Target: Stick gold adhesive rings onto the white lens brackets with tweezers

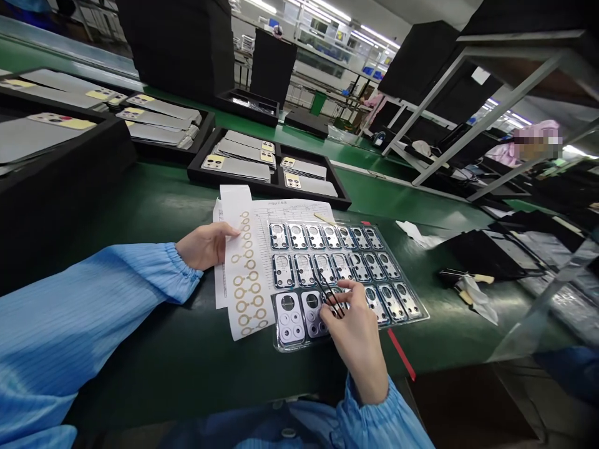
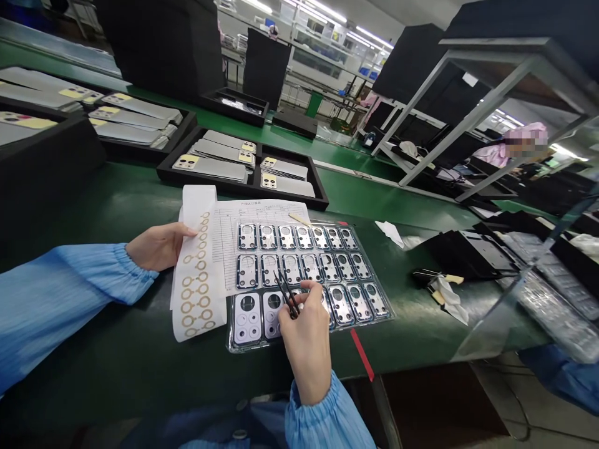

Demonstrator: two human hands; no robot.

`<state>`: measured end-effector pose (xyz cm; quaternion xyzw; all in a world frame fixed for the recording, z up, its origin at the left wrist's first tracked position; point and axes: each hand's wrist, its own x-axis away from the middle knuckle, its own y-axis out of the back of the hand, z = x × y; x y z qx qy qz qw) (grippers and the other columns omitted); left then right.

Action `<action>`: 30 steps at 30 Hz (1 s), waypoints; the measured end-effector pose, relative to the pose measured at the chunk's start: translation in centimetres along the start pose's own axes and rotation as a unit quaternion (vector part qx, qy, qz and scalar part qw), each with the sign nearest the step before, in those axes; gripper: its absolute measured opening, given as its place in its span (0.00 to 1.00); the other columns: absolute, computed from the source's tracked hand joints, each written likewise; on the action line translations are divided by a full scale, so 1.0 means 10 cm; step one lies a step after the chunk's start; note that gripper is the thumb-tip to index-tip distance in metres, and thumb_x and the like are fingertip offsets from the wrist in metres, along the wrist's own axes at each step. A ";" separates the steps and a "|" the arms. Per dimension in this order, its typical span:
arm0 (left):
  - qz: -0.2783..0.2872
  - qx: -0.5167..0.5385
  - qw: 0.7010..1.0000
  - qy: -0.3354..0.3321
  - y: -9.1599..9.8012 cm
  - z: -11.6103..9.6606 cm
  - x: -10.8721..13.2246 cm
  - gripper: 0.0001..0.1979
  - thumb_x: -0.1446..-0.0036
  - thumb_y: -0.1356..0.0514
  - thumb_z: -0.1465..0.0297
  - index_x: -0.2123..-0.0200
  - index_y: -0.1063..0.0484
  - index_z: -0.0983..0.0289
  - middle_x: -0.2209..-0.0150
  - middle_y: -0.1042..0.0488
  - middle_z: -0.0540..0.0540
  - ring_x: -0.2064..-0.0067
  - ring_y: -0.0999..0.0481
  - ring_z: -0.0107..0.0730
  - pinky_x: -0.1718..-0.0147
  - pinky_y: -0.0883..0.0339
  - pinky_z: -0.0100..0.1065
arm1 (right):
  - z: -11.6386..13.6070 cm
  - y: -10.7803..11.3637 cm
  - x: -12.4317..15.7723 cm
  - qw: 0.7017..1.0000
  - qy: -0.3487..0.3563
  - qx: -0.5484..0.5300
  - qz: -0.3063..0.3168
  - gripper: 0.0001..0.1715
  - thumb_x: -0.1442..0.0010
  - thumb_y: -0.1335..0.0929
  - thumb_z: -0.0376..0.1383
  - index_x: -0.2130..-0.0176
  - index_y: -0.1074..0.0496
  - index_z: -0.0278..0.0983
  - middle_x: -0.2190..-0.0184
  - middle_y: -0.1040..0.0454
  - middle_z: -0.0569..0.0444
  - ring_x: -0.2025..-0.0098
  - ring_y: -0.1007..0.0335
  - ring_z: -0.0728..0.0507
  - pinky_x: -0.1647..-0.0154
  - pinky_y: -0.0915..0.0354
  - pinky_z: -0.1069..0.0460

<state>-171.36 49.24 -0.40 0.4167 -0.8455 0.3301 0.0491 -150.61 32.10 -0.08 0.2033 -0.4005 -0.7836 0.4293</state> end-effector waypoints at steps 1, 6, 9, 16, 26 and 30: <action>-0.004 0.005 1.000 0.002 0.00 0.00 0.00 0.24 0.51 0.45 0.75 0.48 0.36 0.68 0.66 0.22 0.55 0.69 0.23 0.35 0.70 0.28 0.30 | 0.00 0.01 0.00 1.000 0.002 0.000 -0.003 0.21 0.54 0.37 0.35 0.58 0.41 0.35 0.72 0.30 0.54 0.77 0.33 0.45 0.76 0.39 0.53; 0.001 0.033 0.999 0.009 -0.01 0.00 0.00 0.25 0.49 0.46 0.76 0.45 0.39 0.70 0.66 0.22 0.55 0.71 0.24 0.33 0.69 0.28 0.30 | -0.09 0.20 0.01 0.996 0.001 -0.033 -0.083 0.18 0.53 0.35 0.37 0.60 0.36 0.37 0.72 0.28 0.54 0.78 0.33 0.47 0.74 0.37 0.53; 0.009 0.033 0.999 0.007 0.00 0.00 -0.01 0.25 0.48 0.46 0.76 0.45 0.40 0.70 0.64 0.22 0.55 0.69 0.23 0.33 0.69 0.28 0.30 | -0.21 0.28 -0.03 0.992 -0.027 -0.072 -0.100 0.18 0.53 0.33 0.40 0.61 0.33 0.37 0.70 0.26 0.52 0.74 0.31 0.45 0.73 0.36 0.52; 0.009 0.011 1.000 -0.001 0.04 0.01 -0.02 0.27 0.50 0.45 0.74 0.44 0.40 0.67 0.60 0.23 0.55 0.60 0.24 0.39 0.67 0.27 0.31 | -0.37 0.21 -0.14 0.992 -0.037 -0.121 -0.008 0.17 0.53 0.33 0.43 0.67 0.26 0.33 0.69 0.24 0.48 0.66 0.29 0.40 0.66 0.35 0.51; 0.010 0.001 1.000 -0.007 0.04 0.01 -0.02 0.25 0.51 0.46 0.75 0.47 0.39 0.68 0.64 0.22 0.55 0.69 0.23 0.35 0.70 0.27 0.31 | -0.50 0.27 -0.15 0.996 -0.038 -0.066 -0.051 0.20 0.52 0.33 0.46 0.63 0.26 0.35 0.69 0.24 0.50 0.71 0.30 0.42 0.69 0.37 0.50; 0.013 0.008 1.000 0.000 0.00 0.00 0.01 0.23 0.49 0.46 0.75 0.47 0.39 0.70 0.66 0.22 0.55 0.70 0.23 0.33 0.69 0.28 0.29 | -0.37 0.19 -0.16 0.998 -0.001 -0.035 -0.044 0.21 0.52 0.34 0.43 0.60 0.30 0.33 0.68 0.25 0.50 0.67 0.30 0.41 0.65 0.37 0.50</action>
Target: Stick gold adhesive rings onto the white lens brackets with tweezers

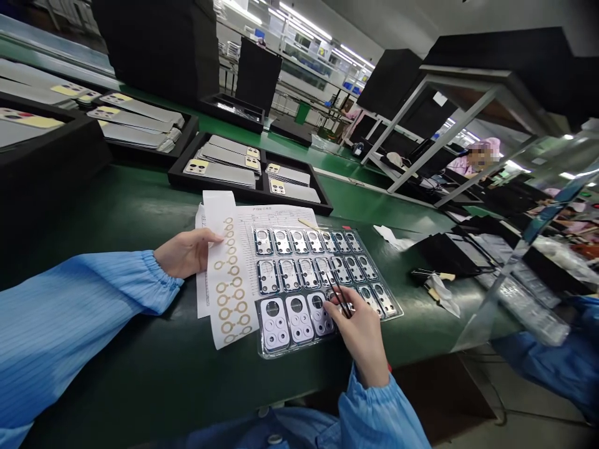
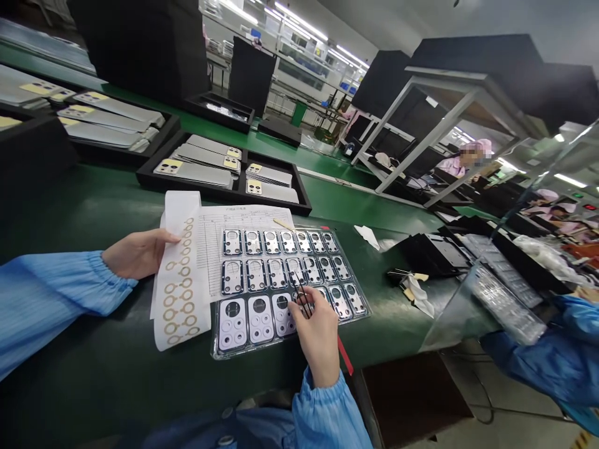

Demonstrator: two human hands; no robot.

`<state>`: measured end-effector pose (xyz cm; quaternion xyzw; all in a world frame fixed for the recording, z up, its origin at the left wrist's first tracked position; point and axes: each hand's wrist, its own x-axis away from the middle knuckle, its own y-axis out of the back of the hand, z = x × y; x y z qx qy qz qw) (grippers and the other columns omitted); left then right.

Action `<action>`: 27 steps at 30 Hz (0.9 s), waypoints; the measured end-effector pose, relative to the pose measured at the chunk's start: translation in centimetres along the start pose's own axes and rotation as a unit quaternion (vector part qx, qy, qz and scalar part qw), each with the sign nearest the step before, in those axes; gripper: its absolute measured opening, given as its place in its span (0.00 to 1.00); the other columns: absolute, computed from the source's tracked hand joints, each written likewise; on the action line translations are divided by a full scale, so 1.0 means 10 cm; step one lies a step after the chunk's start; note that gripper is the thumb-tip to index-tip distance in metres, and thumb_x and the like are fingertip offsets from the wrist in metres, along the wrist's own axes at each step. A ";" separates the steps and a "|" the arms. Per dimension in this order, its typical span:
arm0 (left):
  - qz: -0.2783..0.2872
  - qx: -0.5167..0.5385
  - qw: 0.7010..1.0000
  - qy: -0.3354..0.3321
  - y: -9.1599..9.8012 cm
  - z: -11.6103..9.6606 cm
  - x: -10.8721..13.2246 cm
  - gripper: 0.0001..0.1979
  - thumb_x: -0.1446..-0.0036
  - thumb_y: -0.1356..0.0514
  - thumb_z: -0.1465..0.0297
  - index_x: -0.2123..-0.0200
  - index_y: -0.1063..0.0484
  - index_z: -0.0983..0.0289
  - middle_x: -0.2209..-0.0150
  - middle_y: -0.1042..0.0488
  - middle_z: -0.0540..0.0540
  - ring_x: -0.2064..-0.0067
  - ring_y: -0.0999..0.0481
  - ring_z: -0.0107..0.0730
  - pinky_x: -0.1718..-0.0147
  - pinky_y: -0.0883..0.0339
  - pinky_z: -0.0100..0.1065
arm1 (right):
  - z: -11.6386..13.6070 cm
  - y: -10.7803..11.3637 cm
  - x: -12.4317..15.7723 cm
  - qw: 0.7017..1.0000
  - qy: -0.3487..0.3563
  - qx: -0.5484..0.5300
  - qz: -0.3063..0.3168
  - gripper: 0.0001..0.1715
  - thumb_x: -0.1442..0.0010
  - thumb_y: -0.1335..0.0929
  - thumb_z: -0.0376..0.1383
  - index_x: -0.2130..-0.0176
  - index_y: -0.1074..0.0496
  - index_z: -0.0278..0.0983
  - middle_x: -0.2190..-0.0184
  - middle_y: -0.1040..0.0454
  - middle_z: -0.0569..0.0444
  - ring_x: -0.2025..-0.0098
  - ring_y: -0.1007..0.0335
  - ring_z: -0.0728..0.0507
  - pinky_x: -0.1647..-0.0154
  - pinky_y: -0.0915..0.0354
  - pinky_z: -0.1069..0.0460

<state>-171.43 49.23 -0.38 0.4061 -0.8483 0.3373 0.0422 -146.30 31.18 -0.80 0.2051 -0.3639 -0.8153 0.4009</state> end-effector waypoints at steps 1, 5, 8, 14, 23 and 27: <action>0.002 0.004 1.000 0.004 -0.01 0.00 0.01 0.24 0.49 0.46 0.76 0.47 0.39 0.70 0.66 0.22 0.55 0.70 0.23 0.34 0.68 0.28 0.29 | 0.02 -0.01 0.00 1.000 -0.004 0.006 0.001 0.22 0.53 0.34 0.42 0.59 0.30 0.33 0.69 0.26 0.51 0.67 0.30 0.41 0.65 0.37 0.50; 0.003 0.008 1.000 0.010 -0.01 -0.01 0.02 0.25 0.49 0.46 0.76 0.46 0.40 0.70 0.66 0.21 0.54 0.69 0.23 0.35 0.68 0.28 0.29 | 0.07 0.02 -0.04 0.999 -0.035 0.005 0.018 0.22 0.54 0.34 0.41 0.59 0.32 0.33 0.72 0.26 0.52 0.68 0.29 0.41 0.66 0.37 0.50; 0.002 0.011 1.000 0.011 -0.01 -0.01 0.01 0.24 0.49 0.46 0.76 0.46 0.40 0.70 0.67 0.21 0.54 0.70 0.23 0.35 0.68 0.28 0.29 | 0.08 0.05 -0.05 0.999 -0.040 0.012 0.025 0.19 0.55 0.35 0.39 0.61 0.32 0.33 0.73 0.26 0.53 0.69 0.30 0.42 0.66 0.37 0.51; 0.003 0.015 1.000 0.005 -0.02 0.00 0.00 0.25 0.48 0.46 0.76 0.45 0.42 0.70 0.66 0.21 0.53 0.71 0.23 0.34 0.69 0.28 0.29 | 0.06 0.07 -0.07 0.998 -0.010 0.044 0.038 0.17 0.54 0.36 0.36 0.62 0.32 0.34 0.74 0.26 0.55 0.71 0.31 0.44 0.67 0.38 0.51; -0.011 0.000 1.000 0.002 -0.03 -0.01 0.01 0.23 0.49 0.46 0.76 0.47 0.39 0.70 0.67 0.21 0.54 0.69 0.23 0.35 0.69 0.28 0.29 | 0.01 0.28 -0.16 1.000 -0.002 0.003 -0.012 0.15 0.54 0.36 0.37 0.67 0.26 0.33 0.73 0.25 0.51 0.74 0.32 0.45 0.73 0.38 0.53; 0.000 -0.006 1.000 -0.001 -0.03 -0.01 0.02 0.24 0.48 0.46 0.76 0.46 0.40 0.70 0.66 0.22 0.54 0.68 0.23 0.34 0.68 0.29 0.28 | -0.18 0.29 -0.24 0.999 -0.026 -0.039 0.011 0.18 0.54 0.34 0.40 0.65 0.26 0.32 0.70 0.25 0.49 0.68 0.31 0.42 0.66 0.37 0.51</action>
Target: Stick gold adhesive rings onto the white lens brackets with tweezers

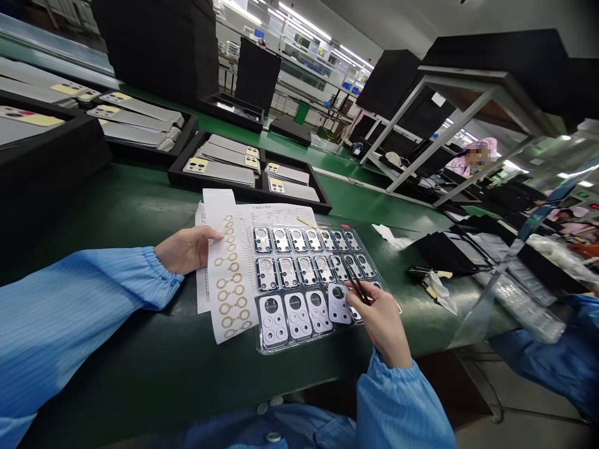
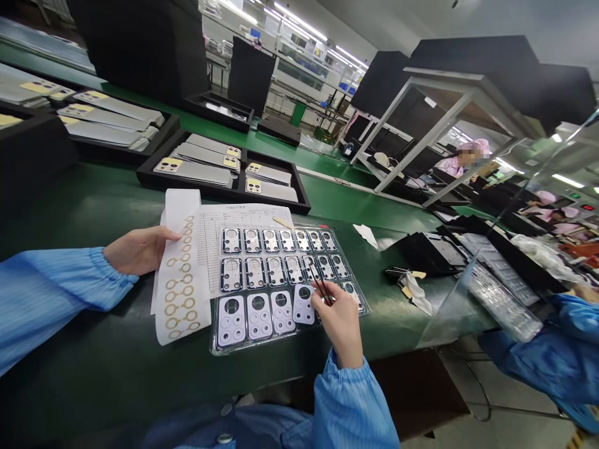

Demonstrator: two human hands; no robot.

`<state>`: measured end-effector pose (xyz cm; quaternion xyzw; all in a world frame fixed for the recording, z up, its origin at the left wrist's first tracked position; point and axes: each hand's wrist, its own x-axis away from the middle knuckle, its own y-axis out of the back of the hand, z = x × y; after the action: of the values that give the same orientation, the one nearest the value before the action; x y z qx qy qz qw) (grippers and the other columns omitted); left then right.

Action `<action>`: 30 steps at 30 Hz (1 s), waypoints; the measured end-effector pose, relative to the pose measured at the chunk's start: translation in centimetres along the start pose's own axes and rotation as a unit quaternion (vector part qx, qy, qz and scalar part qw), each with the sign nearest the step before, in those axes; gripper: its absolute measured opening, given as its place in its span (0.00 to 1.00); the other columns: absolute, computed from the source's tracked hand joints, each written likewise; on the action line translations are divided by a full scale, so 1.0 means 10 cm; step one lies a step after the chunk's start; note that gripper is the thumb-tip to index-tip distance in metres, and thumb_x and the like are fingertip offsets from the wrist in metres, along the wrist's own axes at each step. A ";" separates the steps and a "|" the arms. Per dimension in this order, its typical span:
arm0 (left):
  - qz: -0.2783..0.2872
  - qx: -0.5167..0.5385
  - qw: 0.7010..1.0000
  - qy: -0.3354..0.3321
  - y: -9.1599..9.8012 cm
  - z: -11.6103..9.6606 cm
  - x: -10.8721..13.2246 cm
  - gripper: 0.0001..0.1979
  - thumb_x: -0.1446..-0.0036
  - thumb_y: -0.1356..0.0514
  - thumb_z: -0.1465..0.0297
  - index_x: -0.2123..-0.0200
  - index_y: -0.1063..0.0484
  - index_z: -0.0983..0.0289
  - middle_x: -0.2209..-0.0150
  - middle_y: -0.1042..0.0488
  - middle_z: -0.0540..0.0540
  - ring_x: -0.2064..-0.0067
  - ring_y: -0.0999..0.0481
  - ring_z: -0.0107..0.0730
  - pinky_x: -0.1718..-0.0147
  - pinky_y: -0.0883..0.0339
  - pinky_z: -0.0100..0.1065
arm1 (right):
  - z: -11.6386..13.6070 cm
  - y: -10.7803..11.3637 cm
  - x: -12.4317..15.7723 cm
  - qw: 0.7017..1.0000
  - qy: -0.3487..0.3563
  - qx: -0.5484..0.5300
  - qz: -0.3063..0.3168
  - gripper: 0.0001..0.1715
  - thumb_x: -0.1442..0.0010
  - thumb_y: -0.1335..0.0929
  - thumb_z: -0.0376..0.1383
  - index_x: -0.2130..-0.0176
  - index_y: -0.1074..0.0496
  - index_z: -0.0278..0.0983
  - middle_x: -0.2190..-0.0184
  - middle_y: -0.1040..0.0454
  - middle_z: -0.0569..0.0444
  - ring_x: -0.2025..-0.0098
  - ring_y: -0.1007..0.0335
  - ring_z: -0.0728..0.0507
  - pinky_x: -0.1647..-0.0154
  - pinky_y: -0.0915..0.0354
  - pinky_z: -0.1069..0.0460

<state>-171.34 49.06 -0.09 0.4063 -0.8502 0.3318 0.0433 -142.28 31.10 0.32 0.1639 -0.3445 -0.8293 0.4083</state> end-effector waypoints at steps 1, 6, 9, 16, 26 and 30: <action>0.002 -0.002 1.000 -0.002 0.00 0.00 0.00 0.24 0.47 0.46 0.76 0.46 0.40 0.70 0.66 0.22 0.54 0.68 0.23 0.34 0.68 0.29 0.28 | -0.05 0.01 -0.02 1.000 -0.001 -0.011 0.006 0.18 0.53 0.34 0.40 0.64 0.26 0.32 0.69 0.24 0.49 0.67 0.31 0.42 0.65 0.37 0.51; 0.003 0.007 1.000 -0.002 0.03 0.01 -0.02 0.24 0.49 0.45 0.76 0.46 0.40 0.70 0.65 0.22 0.55 0.67 0.23 0.35 0.68 0.28 0.29 | -0.14 0.02 -0.09 0.999 -0.008 -0.022 0.030 0.20 0.53 0.34 0.41 0.63 0.25 0.31 0.71 0.24 0.50 0.69 0.31 0.42 0.70 0.38 0.52; 0.001 0.013 1.000 0.001 0.04 0.01 -0.02 0.25 0.49 0.45 0.76 0.46 0.39 0.70 0.65 0.22 0.55 0.68 0.23 0.35 0.68 0.28 0.29 | -0.09 -0.02 -0.04 0.998 0.006 -0.025 0.049 0.19 0.52 0.33 0.41 0.63 0.25 0.32 0.69 0.24 0.50 0.66 0.30 0.41 0.66 0.37 0.51; 0.003 0.008 1.000 0.006 0.04 0.01 -0.01 0.25 0.49 0.44 0.74 0.46 0.39 0.68 0.65 0.22 0.54 0.68 0.23 0.35 0.68 0.28 0.30 | -0.07 0.05 0.05 0.998 -0.010 0.049 -0.040 0.18 0.52 0.33 0.46 0.66 0.25 0.35 0.68 0.23 0.50 0.66 0.30 0.40 0.66 0.38 0.50; 0.001 0.009 1.000 0.007 0.05 0.02 -0.02 0.23 0.49 0.45 0.74 0.48 0.37 0.70 0.67 0.21 0.54 0.67 0.23 0.36 0.68 0.29 0.29 | 0.02 -0.05 0.01 0.995 -0.004 0.095 0.023 0.22 0.55 0.34 0.41 0.60 0.31 0.33 0.73 0.26 0.53 0.71 0.30 0.43 0.70 0.38 0.51; 0.008 0.018 1.000 0.011 0.05 0.01 -0.01 0.23 0.49 0.44 0.75 0.48 0.38 0.70 0.68 0.21 0.54 0.67 0.23 0.37 0.68 0.28 0.30 | 0.02 -0.03 -0.01 0.997 -0.002 0.070 0.036 0.21 0.55 0.34 0.40 0.60 0.31 0.33 0.73 0.26 0.54 0.68 0.30 0.42 0.65 0.39 0.50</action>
<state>-171.56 49.29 -0.48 0.3971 -0.8465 0.3519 0.0424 -142.46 31.42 0.28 0.1775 -0.4085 -0.7883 0.4246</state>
